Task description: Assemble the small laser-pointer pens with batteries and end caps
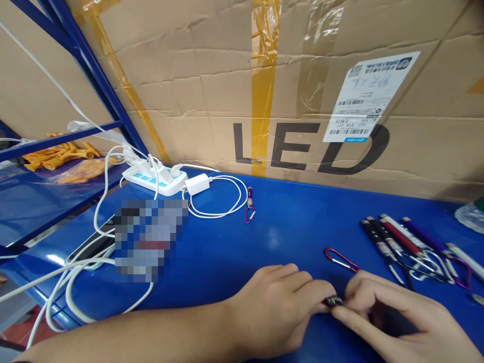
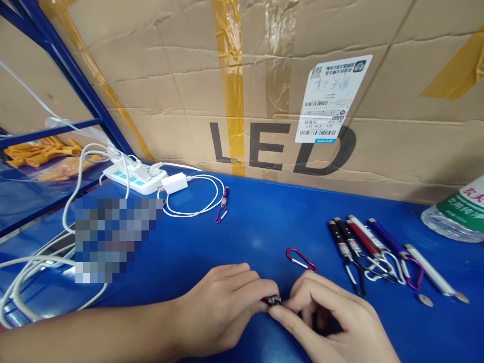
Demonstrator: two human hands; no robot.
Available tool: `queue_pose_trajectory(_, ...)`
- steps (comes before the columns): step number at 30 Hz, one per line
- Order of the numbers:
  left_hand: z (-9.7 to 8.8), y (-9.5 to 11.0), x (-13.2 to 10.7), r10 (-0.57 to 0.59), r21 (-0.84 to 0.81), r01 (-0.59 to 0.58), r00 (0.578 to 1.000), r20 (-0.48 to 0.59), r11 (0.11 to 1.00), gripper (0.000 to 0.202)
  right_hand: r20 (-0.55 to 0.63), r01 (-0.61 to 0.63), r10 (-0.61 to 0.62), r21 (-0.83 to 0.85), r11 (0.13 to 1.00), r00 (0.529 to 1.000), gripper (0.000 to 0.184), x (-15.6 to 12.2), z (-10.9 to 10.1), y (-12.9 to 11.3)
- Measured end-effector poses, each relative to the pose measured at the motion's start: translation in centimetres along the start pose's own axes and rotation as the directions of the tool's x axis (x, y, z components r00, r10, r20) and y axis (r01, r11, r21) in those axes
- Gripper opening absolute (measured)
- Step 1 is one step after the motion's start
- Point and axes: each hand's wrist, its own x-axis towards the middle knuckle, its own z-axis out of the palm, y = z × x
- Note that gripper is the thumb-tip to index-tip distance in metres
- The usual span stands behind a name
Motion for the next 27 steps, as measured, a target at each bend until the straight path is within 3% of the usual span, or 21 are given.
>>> queue_pose_trajectory(4,0.1,-0.1,0.0,-0.028,-0.009,0.028,0.999,-0.02,1.0,0.019,-0.147,0.051,-0.056,-0.036,0.998,0.988,0.017,-0.4,0.1,0.4)
queue_pose_trajectory(10,0.0,-0.1,0.1,-0.04,-0.004,0.039,0.999,-0.021,0.999,0.019,-0.231,0.09,-0.092,-0.021,0.996,0.969,0.01,-1.1,0.0,1.0)
queue_pose_trajectory(13,-0.1,-0.1,0.1,-0.025,0.003,0.025,1.0,0.009,1.0,0.017,-0.197,0.117,-0.106,0.05,0.992,0.975,0.007,-0.9,0.0,0.6)
queue_pose_trajectory(18,-0.2,-0.1,0.1,-0.018,-0.002,0.019,0.997,0.073,1.0,0.016,-0.115,0.013,0.014,0.229,0.973,0.993,0.022,-0.3,-0.3,-0.6)
queue_pose_trajectory(22,-0.4,-0.1,0.1,-0.053,-0.053,0.061,0.989,0.139,0.997,0.015,0.036,0.065,-0.075,0.221,0.973,0.997,0.015,0.0,-0.8,-0.2)
queue_pose_trajectory(27,-0.6,0.0,0.3,-0.076,-0.113,0.091,0.988,0.134,0.989,0.015,0.062,0.088,-0.103,0.202,0.975,0.993,0.015,0.2,-1.1,0.4)
